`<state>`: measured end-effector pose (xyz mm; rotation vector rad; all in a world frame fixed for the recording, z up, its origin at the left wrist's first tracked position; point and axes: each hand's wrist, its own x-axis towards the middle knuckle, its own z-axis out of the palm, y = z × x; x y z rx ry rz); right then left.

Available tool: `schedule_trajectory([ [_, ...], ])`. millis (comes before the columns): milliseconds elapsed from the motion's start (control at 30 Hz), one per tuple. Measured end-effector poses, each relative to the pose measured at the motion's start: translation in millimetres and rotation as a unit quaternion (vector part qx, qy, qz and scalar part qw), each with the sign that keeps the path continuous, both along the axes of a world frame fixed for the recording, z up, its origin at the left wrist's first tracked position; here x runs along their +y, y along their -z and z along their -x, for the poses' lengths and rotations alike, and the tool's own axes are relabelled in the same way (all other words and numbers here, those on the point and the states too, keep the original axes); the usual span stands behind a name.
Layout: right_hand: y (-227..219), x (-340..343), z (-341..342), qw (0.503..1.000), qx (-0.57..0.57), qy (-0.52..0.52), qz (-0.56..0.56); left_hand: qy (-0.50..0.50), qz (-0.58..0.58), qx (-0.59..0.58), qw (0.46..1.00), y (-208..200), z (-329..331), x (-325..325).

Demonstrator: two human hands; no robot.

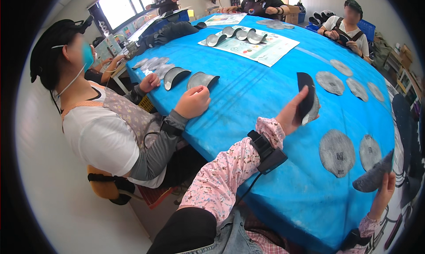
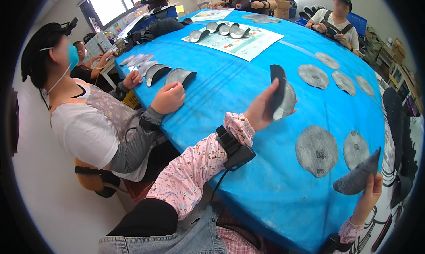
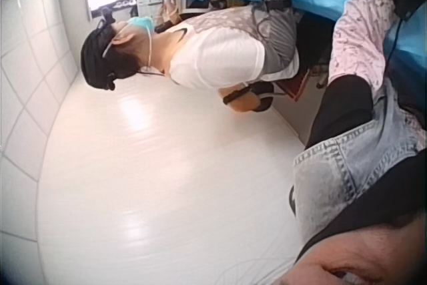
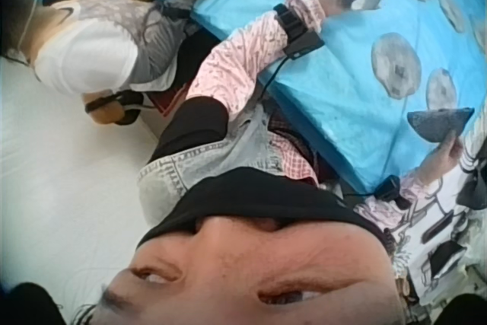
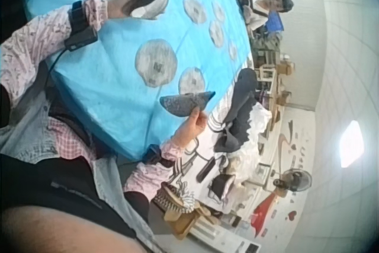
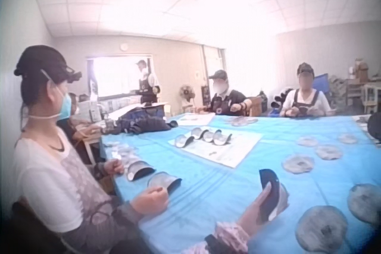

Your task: Inspecting and handling gray and black circular and shaped shoe components on a table.

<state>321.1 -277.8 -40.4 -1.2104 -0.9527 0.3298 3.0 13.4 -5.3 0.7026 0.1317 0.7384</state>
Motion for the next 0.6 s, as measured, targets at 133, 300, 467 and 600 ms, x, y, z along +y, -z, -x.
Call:
schedule_trajectory([
  [133, -48, 4, 63, 0.972, -0.215, 0.086, 0.042, -0.08, -0.165, 0.077, 0.98, -26, -11, -40],
  [300, -123, 35, 145, 0.877, -0.461, 0.131, -0.036, -0.106, -0.337, 0.117, 0.928, -51, 49, -101],
  [467, -125, 16, 118, 0.965, -0.251, 0.074, 0.016, 0.064, -0.246, 0.026, 0.967, -43, 28, -136],
  [600, -120, 5, 113, 0.997, -0.057, -0.055, 0.014, 0.098, -0.201, -0.016, 0.974, -42, 23, -163],
])
